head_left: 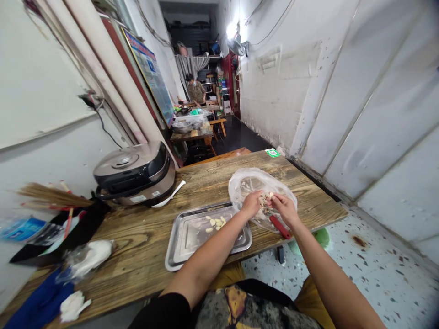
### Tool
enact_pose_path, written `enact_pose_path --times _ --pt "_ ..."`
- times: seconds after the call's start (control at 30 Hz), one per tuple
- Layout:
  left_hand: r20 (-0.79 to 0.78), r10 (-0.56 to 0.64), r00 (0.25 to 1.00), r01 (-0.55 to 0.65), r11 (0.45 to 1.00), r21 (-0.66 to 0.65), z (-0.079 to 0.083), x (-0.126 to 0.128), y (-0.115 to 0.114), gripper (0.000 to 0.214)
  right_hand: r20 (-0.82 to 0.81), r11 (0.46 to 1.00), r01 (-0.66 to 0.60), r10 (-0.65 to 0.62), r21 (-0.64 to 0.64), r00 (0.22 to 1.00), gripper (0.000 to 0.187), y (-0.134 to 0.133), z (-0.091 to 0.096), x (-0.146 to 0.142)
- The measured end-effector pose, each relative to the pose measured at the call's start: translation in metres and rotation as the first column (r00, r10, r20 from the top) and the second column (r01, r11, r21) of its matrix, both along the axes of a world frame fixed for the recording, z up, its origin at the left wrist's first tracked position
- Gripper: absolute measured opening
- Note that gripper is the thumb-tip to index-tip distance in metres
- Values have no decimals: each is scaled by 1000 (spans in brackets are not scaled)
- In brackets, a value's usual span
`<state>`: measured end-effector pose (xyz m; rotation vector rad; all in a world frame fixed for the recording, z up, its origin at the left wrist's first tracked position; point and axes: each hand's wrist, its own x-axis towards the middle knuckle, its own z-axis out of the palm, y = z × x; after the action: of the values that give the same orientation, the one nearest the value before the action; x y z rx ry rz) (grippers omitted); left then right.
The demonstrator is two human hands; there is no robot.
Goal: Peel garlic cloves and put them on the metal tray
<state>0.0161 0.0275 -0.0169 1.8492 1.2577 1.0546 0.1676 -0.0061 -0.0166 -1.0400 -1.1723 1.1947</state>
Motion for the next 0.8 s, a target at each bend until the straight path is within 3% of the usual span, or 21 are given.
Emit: enact_pose_path --times 0.07,0.23,0.37,0.53,0.67,0.8 --pt "23 -9 1000 8 999 49 3 4 -3 25 117 999 4 -9 40 993 37 0 -3 -1" --pt "249 -33 968 68 989 -133 -5 10 -6 26 355 985 -38 -24 166 934 38 0 -7 -4" --pt "332 26 943 29 987 -157 -11 11 -7 24 479 982 -46 -49 184 877 40 -1 -7 -6" --pt "154 42 987 -55 995 80 -1 9 -14 16 625 951 113 -276 288 730 34 -5 6 -8" --pt "-18 -12 1000 17 955 297 2 6 -17 20 566 971 149 -230 187 792 30 -6 13 -9" --pt "-159 -79 984 136 912 386 3 3 -18 27 567 978 148 -206 146 797 26 -6 16 -11"
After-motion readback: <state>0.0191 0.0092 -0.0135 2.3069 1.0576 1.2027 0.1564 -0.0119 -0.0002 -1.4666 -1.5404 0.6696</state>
